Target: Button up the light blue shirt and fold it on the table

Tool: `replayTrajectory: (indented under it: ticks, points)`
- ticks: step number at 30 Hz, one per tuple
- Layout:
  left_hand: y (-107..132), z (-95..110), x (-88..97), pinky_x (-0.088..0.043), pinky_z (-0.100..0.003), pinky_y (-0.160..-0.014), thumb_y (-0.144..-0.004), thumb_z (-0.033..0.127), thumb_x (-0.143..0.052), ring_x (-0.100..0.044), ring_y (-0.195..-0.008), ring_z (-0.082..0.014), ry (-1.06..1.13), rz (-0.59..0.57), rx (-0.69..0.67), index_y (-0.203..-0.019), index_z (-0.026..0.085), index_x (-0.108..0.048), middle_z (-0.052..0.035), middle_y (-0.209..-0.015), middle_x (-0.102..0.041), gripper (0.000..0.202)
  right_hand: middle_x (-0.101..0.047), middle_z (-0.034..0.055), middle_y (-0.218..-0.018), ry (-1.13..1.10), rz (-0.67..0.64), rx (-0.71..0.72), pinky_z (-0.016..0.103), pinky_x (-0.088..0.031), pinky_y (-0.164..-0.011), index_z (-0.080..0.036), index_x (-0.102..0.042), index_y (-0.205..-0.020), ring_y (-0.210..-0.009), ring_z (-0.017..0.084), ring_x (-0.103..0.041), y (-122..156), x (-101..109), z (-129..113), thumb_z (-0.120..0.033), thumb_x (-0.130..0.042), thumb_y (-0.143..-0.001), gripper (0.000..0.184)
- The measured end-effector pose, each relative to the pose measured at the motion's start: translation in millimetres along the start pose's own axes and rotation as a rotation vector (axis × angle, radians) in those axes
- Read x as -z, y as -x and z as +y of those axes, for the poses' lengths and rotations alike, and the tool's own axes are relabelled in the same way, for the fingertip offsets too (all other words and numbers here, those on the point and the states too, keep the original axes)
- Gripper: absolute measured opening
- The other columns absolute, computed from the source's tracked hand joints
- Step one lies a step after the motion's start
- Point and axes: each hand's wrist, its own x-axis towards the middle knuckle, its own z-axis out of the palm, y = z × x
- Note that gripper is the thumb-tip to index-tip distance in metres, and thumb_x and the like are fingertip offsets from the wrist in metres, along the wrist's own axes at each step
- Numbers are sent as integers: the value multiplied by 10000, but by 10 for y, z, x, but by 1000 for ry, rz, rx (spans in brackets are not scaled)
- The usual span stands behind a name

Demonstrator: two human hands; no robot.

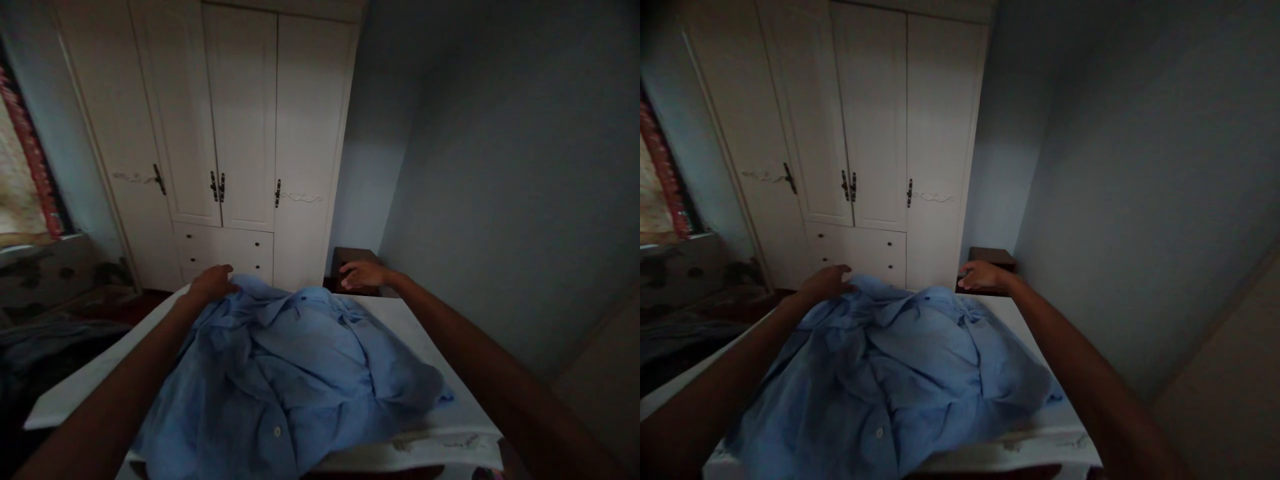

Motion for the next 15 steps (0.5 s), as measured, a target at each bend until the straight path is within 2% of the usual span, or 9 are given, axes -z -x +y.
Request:
replayTrajectory:
  ticks: [3, 6, 8, 10, 11, 13, 15]
  points:
    - [75, 33, -339, -447, -411, -944, -724, 314, -631, -571, -1145, -340, -26, -2, -59, -1191, 98, -604, -226, -1226, -606, 515, -734, 94, -1019, 26, -68, -53, 285, -550, -789, -155, -635, -1147, -935, 207, -690, 86, -121, 281, -319, -749, -689, 500]
    - [158, 201, -539, -359, -407, -1046, -805, 319, -542, -452, -1286, -314, -14, 40, -188, -1292, 141, -543, -192, -1374, -502, 518, -710, 133, -1076, 105, -80, -153, 316, -534, -829, -147, -634, -1163, -979, 245, -673, 185, -185, 536, -365, -757, -683, 541]
    - [200, 320, -646, -353, -387, -1052, -821, 377, -526, -476, -1267, -291, 15, -46, -300, -1295, 172, -548, -159, -1346, -540, 517, -714, 150, -1038, 156, -101, -229, 333, -547, -766, -130, -629, -1176, -908, 259, -687, 247, -246, 675, -443, -738, -695, 584]
    - [230, 398, -755, -403, -384, -1002, -751, 449, -605, -542, -1194, -300, 31, -184, -351, -1261, 179, -581, -153, -1268, -607, 577, -717, 151, -1018, 194, -125, -277, 333, -548, -726, -118, -635, -1167, -866, 261, -691, 297, -322, 779, -512, -707, -709, 608]
    - [242, 417, -808, -428, -389, -970, -698, 453, -655, -564, -1166, -313, 30, -237, -341, -1244, 183, -596, -155, -1244, -625, 612, -714, 147, -1031, 211, -128, -287, 331, -544, -737, -119, -644, -1152, -879, 264, -688, 315, -362, 817, -533, -703, -706, 611]
    - [258, 418, -900, -461, -403, -910, -638, 397, -700, -595, -1117, -335, 15, -270, -299, -1190, 192, -635, -163, -1199, -651, 593, -708, 137, -1056, 245, -110, -291, 329, -526, -798, -131, -653, -1139, -943, 278, -673, 335, -437, 877, -550, -720, -681, 625]
    - [259, 390, -950, -475, -410, -861, -680, 327, -651, -622, -1066, -338, -1, -267, -257, -1101, 196, -679, -167, -1137, -678, 442, -709, 139, -1048, 282, -62, -305, 344, -505, -845, -135, -631, -1180, -989, 301, -657, 334, -500, 927, -558, -736, -657, 681]
